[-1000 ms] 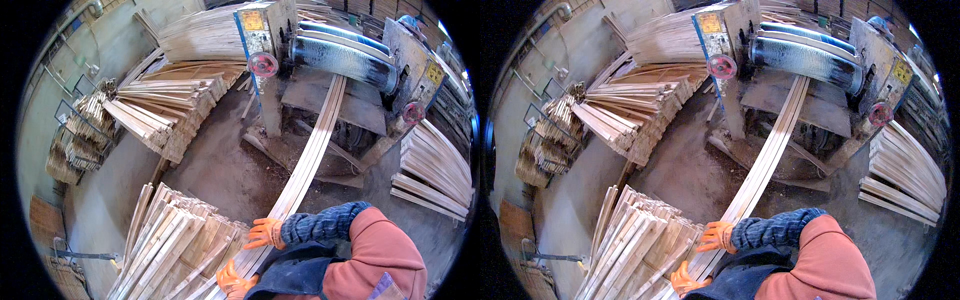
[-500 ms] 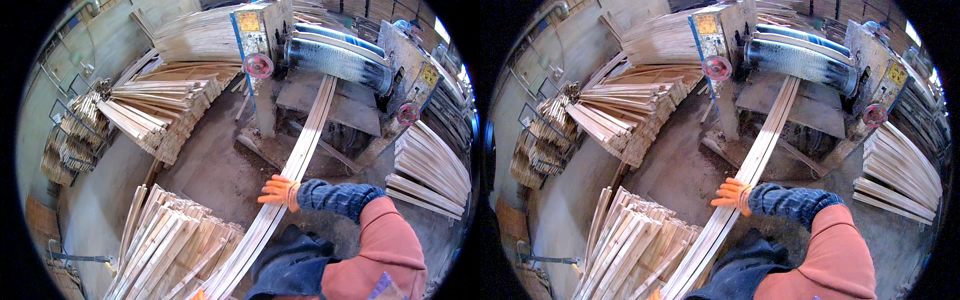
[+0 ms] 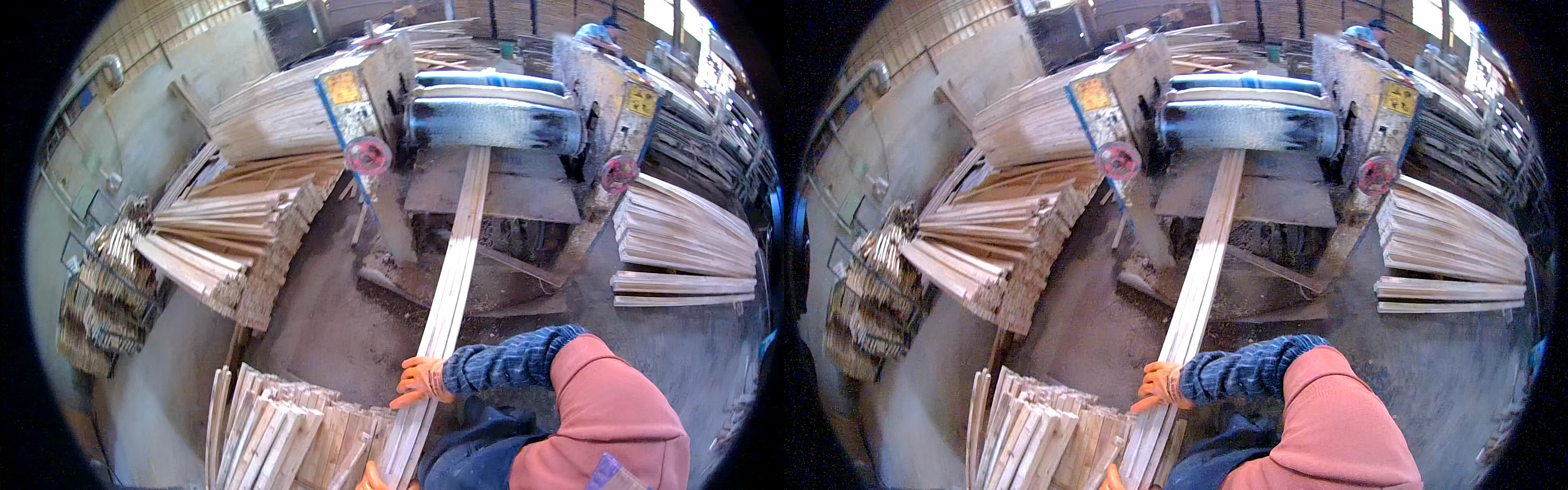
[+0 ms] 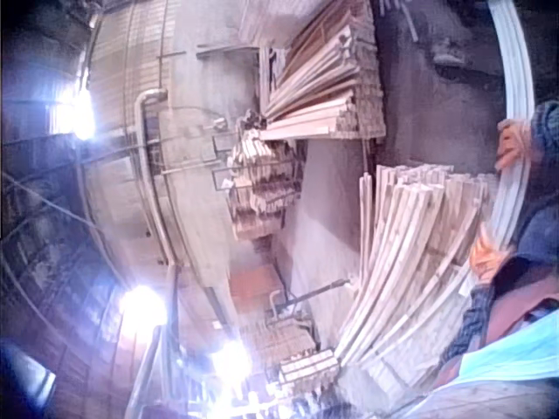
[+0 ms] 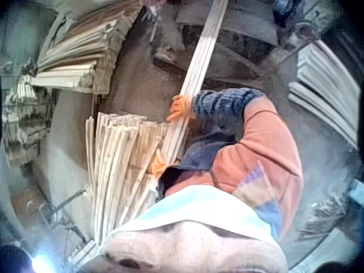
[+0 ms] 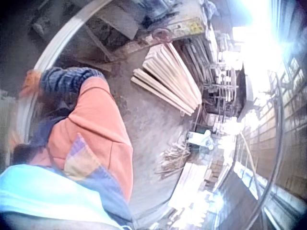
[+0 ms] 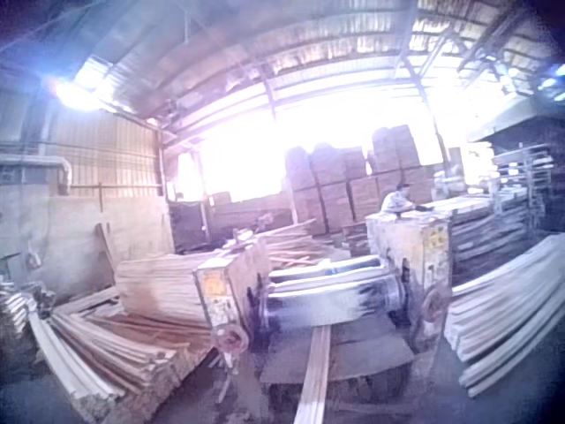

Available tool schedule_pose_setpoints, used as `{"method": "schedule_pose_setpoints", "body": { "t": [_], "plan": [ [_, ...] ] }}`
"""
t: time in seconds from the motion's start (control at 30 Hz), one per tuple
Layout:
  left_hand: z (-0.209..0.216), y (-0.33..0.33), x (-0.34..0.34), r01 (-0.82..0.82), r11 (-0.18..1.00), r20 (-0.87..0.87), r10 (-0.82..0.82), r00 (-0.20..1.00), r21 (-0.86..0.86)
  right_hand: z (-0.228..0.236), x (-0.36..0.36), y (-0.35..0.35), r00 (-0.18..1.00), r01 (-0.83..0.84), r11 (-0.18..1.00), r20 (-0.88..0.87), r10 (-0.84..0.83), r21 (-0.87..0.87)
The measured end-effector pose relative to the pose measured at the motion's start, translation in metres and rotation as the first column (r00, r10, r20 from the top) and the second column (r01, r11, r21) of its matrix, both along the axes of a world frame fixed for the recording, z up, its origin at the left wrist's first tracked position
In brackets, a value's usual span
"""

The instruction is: The person picks up wood planks from a large stack and feeds them one at a time into industrial roller machinery.

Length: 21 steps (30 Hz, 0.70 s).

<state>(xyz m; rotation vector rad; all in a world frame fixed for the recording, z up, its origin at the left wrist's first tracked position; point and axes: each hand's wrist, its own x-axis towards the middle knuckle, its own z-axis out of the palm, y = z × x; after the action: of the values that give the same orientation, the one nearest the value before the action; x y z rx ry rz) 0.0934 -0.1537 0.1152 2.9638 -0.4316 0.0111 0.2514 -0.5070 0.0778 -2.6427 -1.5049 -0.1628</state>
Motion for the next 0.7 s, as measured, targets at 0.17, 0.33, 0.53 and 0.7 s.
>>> {"method": "schedule_pose_setpoints", "body": {
  "t": [0.17, 0.33, 0.53, 0.7],
  "plan": [
    [0.007, -0.032, 0.028, 0.04, 0.998, -0.059, -0.043, 0.997, -0.049, 0.015, 0.022, -0.042, 0.996, 0.092, 0.987, -0.003, -0.093, -0.134],
    [0.015, -0.076, 0.07, 0.011, 0.996, -0.17, -0.027, 0.985, -0.091, 0.06, 0.03, -0.024, 0.924, 0.202, 0.907, -0.234, -0.301, -0.369],
    [0.024, -0.12, 0.102, 0.025, 0.996, -0.215, -0.043, 0.976, -0.082, 0.024, 0.024, -0.012, 0.931, 0.333, 0.931, -0.108, -0.35, -0.15],
    [0.003, -0.145, 0.126, 0.041, 0.991, -0.162, -0.061, 0.985, -0.126, 0.014, 0.035, -0.034, 0.924, 0.369, 0.926, -0.074, -0.374, -0.076]
  ]
}}
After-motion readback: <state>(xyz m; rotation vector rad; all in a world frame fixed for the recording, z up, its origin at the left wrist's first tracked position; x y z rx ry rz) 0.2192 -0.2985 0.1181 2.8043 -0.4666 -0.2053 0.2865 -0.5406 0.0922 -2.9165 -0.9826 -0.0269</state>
